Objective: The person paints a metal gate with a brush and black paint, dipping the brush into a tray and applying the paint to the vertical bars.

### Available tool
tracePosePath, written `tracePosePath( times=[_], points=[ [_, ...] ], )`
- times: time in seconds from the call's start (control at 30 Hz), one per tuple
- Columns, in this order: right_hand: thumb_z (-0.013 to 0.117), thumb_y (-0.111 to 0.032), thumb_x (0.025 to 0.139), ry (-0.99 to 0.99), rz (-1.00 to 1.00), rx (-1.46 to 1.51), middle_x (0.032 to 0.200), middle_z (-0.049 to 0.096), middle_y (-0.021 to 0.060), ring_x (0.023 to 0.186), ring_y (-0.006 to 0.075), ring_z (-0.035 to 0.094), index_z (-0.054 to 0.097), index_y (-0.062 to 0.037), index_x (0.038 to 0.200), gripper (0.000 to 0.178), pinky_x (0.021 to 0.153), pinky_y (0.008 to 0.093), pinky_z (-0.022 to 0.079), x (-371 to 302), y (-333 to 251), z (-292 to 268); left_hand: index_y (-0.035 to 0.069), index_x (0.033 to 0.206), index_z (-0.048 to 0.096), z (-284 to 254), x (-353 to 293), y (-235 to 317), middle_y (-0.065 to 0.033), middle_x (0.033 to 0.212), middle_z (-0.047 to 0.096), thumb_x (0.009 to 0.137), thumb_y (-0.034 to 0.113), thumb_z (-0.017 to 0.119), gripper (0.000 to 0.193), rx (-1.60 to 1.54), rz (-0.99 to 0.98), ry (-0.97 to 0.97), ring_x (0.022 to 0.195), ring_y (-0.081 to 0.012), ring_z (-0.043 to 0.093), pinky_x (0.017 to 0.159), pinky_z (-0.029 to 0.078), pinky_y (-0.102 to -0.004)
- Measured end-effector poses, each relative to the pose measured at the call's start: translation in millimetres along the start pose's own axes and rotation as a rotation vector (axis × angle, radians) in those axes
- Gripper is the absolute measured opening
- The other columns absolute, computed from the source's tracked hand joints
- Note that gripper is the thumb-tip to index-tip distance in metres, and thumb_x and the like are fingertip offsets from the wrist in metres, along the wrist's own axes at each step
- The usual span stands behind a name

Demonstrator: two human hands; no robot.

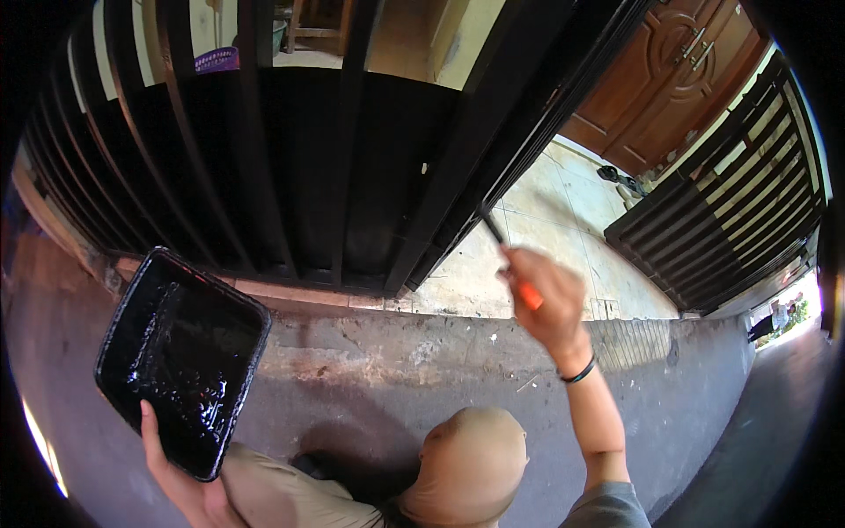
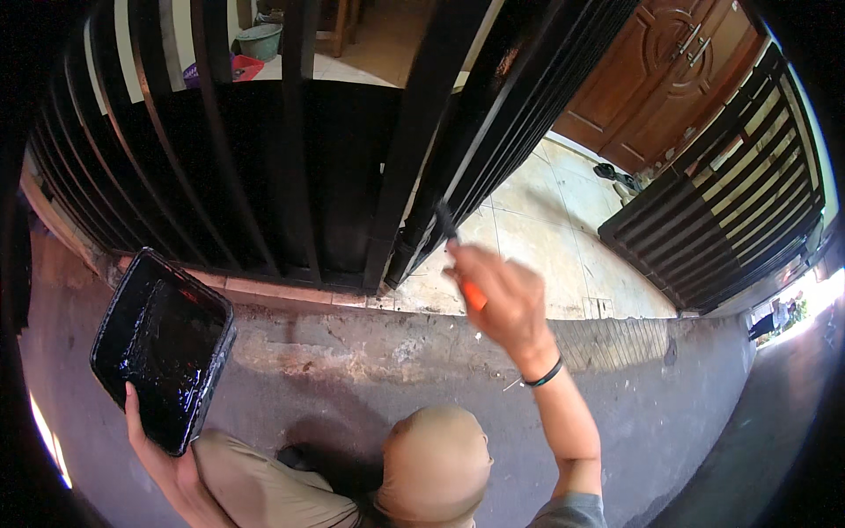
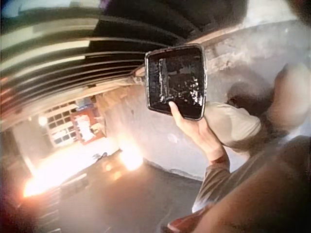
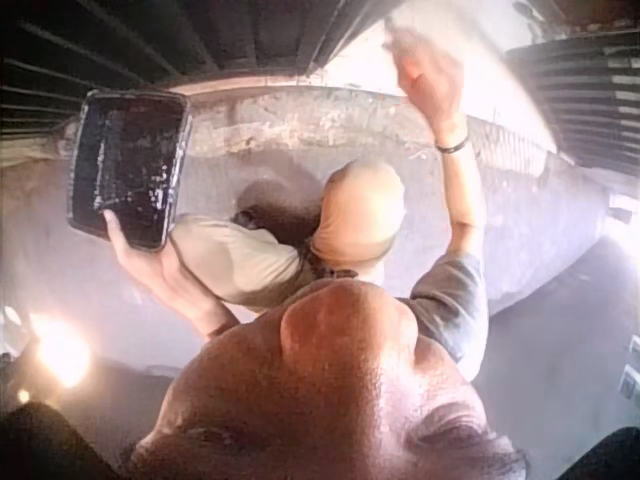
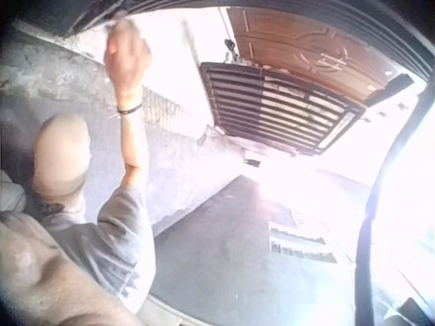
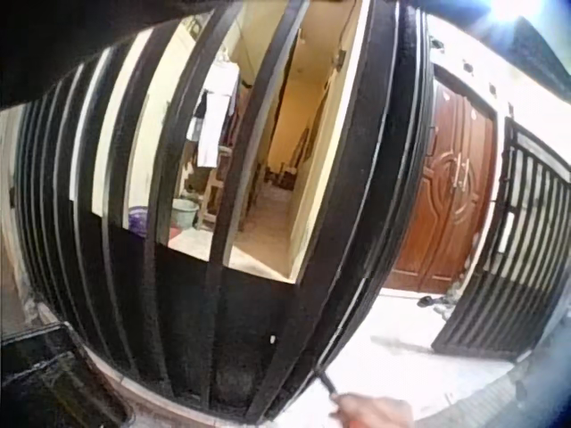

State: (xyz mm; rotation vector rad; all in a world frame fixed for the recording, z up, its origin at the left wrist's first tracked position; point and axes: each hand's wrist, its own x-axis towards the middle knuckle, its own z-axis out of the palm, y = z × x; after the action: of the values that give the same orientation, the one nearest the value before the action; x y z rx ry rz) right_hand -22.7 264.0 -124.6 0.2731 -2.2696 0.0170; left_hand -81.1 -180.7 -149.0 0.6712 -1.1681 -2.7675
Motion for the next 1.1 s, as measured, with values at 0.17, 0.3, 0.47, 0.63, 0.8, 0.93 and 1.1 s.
tracePosePath(
  times=[0.17, 0.3, 0.47, 0.63, 0.8, 0.93, 1.1],
  points=[
    [0.087, -0.004, 0.082, 0.256, -0.166, -0.25, 0.101, 0.077, 0.0143, 0.073, 0.0247, 0.073, 0.076, -0.0034, 0.117, 0.037, 0.061, 0.032, 0.055, 54.5, -1.8, -34.7, 0.001, 0.14, 0.063, -3.3, 0.7, 1.8, -0.0126, 0.133, 0.07, 0.1, 0.028, 0.074, 0.05, 0.007, 0.008, -0.012, 0.115, -0.0273, 0.071, 0.097, 0.059, -0.0423],
    [0.089, -0.013, 0.082, 0.18, -0.223, -0.391, 0.105, 0.075, 0.0139, 0.063, 0.0176, 0.064, 0.075, -0.0051, 0.124, 0.045, 0.054, 0.0295, 0.049, 37.8, 1.8, -18.8, 0.001, 0.14, 0.062, -6.0, 1.9, 2.6, -0.0126, 0.132, 0.07, 0.1, 0.028, 0.073, 0.049, -0.009, -0.003, -0.007, 0.115, -0.0273, 0.071, 0.097, 0.06, -0.0422],
    [0.086, -0.013, 0.085, -0.113, -0.037, -0.072, 0.1, 0.075, 0.0074, 0.069, 0.0179, 0.071, 0.074, -0.0079, 0.12, 0.037, 0.057, 0.0302, 0.055, 2.9, -28.5, -2.6, 0.002, 0.14, 0.062, -0.8, -1.5, 3.0, -0.0124, 0.132, 0.07, 0.1, 0.028, 0.073, 0.049, -0.028, -0.011, -0.017, 0.114, -0.0271, 0.071, 0.097, 0.06, -0.0422],
    [0.075, 0.006, 0.088, 0.051, 0.035, -0.022, 0.097, 0.077, 0.012, 0.078, 0.0216, 0.076, 0.077, -0.0042, 0.114, 0.029, 0.061, 0.0305, 0.058, 52.7, 10.2, -48.5, 0.002, 0.139, 0.064, 2.0, -10.9, -4.3, -0.012, 0.132, 0.071, 0.1, 0.028, 0.074, 0.048, 0.133, 0.12, -0.088, 0.113, -0.0272, 0.072, 0.096, 0.06, -0.0418],
    [0.068, 0.008, 0.098, 0.427, 0.003, 0.017, 0.116, 0.077, 0.0155, 0.082, 0.0135, 0.074, 0.074, 0.0043, 0.12, 0.024, 0.063, 0.0272, 0.061, 103.3, 28.1, -87.8, 0.001, 0.138, 0.064, -3.8, 1.1, 2.0, -0.0124, 0.131, 0.071, 0.099, 0.027, 0.074, 0.048, -0.025, -0.017, -0.026, 0.113, -0.0271, 0.072, 0.095, 0.06, -0.0417],
    [0.082, 0.0, 0.085, 0.27, -0.302, -0.277, 0.114, 0.078, 0.0125, 0.075, 0.0163, 0.073, 0.076, -0.0033, 0.122, 0.038, 0.064, 0.0269, 0.058, 85.3, 31.6, -71.5, 0.001, 0.138, 0.063, -3.3, -2.4, 3.9, -0.0131, 0.131, 0.071, 0.1, 0.027, 0.074, 0.048, -0.013, -0.019, -0.044, 0.113, -0.0273, 0.071, 0.095, 0.06, -0.042],
    [0.084, -0.022, 0.09, -0.121, -0.228, -0.23, 0.1, 0.073, 0.0036, 0.06, 0.0106, 0.061, 0.073, -0.008, 0.123, 0.038, 0.054, 0.0276, 0.047, -0.6, -12.9, -7.7, 0.001, 0.139, 0.063, 4.8, -5.7, -1.0, -0.0128, 0.131, 0.071, 0.1, 0.027, 0.073, 0.048, -0.026, -0.013, -0.035, 0.113, -0.027, 0.071, 0.096, 0.06, -0.0418]
  ],
)
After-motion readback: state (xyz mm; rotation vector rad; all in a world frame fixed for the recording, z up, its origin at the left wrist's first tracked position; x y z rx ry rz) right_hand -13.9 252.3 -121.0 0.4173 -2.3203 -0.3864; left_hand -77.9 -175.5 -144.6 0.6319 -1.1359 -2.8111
